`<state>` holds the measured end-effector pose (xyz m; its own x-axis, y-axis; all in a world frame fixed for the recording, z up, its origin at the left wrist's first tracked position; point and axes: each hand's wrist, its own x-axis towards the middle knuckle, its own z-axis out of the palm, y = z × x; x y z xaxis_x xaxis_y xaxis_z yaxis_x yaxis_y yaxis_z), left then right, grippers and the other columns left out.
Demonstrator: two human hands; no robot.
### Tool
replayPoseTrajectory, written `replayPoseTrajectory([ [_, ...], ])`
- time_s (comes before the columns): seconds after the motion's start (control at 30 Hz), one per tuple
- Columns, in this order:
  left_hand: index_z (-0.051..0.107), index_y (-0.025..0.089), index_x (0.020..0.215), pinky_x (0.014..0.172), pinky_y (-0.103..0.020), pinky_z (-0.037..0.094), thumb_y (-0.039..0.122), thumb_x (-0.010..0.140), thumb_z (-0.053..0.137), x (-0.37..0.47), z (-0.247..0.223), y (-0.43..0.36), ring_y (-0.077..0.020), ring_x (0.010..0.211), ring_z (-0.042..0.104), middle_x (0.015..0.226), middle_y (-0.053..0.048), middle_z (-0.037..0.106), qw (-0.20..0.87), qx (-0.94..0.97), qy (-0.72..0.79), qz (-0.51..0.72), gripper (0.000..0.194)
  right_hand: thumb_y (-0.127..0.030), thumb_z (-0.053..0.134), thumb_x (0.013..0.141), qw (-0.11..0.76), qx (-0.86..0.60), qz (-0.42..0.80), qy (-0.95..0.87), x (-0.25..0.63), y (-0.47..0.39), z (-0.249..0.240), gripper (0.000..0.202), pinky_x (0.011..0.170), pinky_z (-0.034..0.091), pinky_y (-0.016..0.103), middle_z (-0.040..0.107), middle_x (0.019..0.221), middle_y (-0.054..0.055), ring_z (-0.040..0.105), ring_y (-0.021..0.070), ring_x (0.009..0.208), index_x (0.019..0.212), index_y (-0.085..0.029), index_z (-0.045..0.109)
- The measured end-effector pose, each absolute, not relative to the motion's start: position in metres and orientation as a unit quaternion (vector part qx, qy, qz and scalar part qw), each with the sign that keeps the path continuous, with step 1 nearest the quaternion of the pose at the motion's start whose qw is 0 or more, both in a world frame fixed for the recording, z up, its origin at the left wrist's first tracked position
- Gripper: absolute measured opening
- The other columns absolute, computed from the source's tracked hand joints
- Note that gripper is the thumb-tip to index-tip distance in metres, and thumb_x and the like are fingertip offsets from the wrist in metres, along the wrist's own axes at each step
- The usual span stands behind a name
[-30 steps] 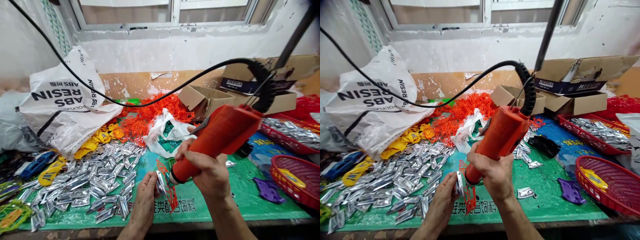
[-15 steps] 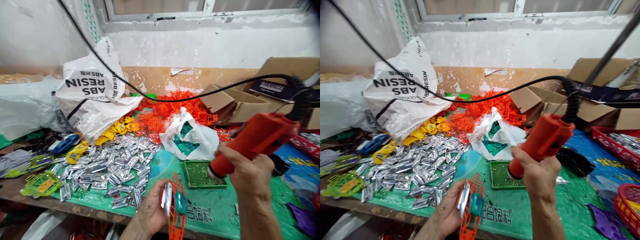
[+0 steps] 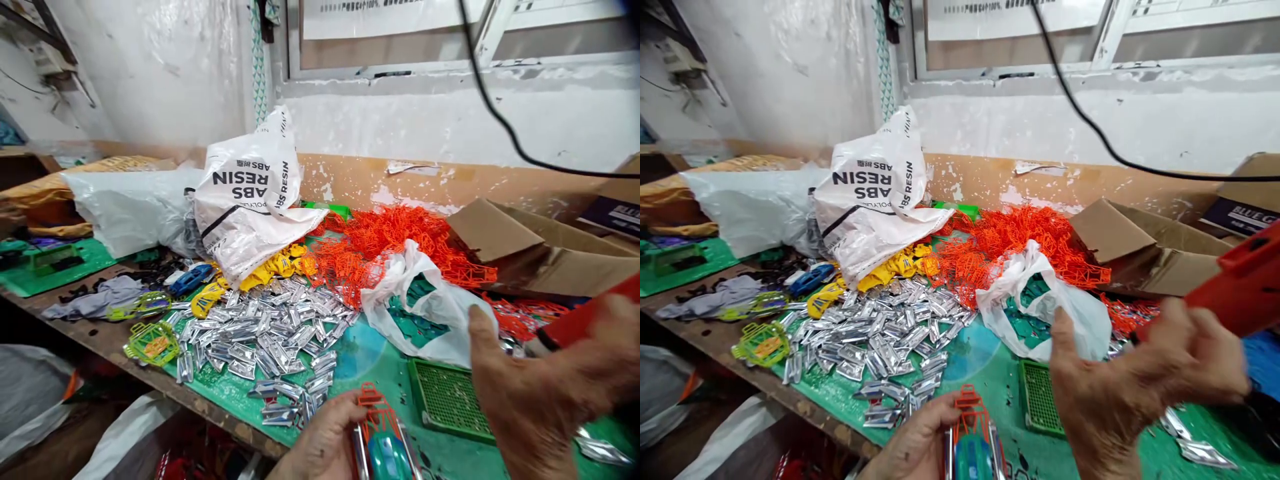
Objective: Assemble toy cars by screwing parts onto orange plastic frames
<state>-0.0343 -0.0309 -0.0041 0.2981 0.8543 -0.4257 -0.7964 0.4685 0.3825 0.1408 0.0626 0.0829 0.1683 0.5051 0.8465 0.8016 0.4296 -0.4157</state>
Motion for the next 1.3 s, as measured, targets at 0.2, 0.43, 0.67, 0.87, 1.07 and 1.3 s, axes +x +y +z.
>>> replayPoseTrajectory([
  [0.2,0.072,0.015,0.088,0.085,-0.037,0.048,0.022,0.071,0.072,-0.059,0.003,-0.038,-0.0236,0.08,0.07,0.079,-0.006,0.075,0.785,0.021,0.281,0.552,0.018,-0.028,0.058,0.088,0.371,-0.36,-0.045,-0.855,0.027,0.133,0.066,0.027,0.096,0.045,0.05,0.063,0.11,0.014,0.055,0.0298,0.108,0.111,-0.017,0.064],
  [0.43,0.074,0.012,0.093,0.085,-0.042,0.051,0.031,0.075,0.072,-0.093,-0.004,-0.051,-0.0278,0.08,0.072,0.083,-0.011,0.077,0.745,-0.01,0.329,0.581,0.027,-0.024,0.058,0.091,0.17,-0.315,-0.029,-0.933,-0.11,0.188,0.03,0.016,0.089,0.051,0.041,0.066,0.11,0.009,0.059,0.0233,0.106,0.103,-0.017,0.067],
  [0.67,0.077,0.012,0.076,0.088,-0.037,0.05,0.019,0.055,0.086,-0.117,-0.005,-0.043,-0.0284,0.087,0.07,0.074,-0.008,0.077,0.67,0.088,0.38,0.632,0.024,-0.033,0.058,0.093,0.128,-0.305,0.015,-0.943,-0.144,0.21,0.009,0.033,0.089,0.053,0.045,0.06,0.124,0.01,0.062,0.0228,0.106,0.122,-0.017,0.057],
  [0.87,0.078,0.012,0.087,0.079,-0.036,0.053,0.023,0.062,0.083,-0.112,-0.003,-0.04,-0.0238,0.075,0.07,0.08,-0.009,0.078,0.687,0.076,0.369,0.621,0.028,-0.035,0.059,0.093,0.166,-0.317,0.133,-0.924,-0.094,0.212,0.014,0.033,0.088,0.054,0.044,0.06,0.122,0.009,0.062,0.0221,0.105,0.12,-0.016,0.058],
  [1.07,0.076,0.01,0.09,0.071,-0.029,0.054,0.02,0.068,0.079,-0.1,0.015,-0.036,-0.0176,0.069,0.068,0.081,-0.008,0.077,0.69,0.072,0.354,0.628,0.025,-0.011,0.05,0.082,0.214,-0.322,0.278,-0.88,-0.02,0.184,0.048,0.008,0.06,0.047,0.024,0.057,0.072,-0.002,0.056,0.0126,0.066,0.084,-0.015,0.057],
  [1.3,0.074,0.012,0.099,0.062,-0.026,0.052,0.024,0.078,0.072,-0.096,0.023,-0.035,-0.0156,0.068,0.065,0.089,-0.009,0.075,0.647,0.141,0.376,0.648,0.024,-0.001,0.04,0.063,0.14,-0.274,0.287,-0.907,0.071,0.099,0.076,0.019,0.062,0.034,0.026,0.051,0.069,0.0,0.047,0.0133,0.067,0.065,-0.018,0.048],
])
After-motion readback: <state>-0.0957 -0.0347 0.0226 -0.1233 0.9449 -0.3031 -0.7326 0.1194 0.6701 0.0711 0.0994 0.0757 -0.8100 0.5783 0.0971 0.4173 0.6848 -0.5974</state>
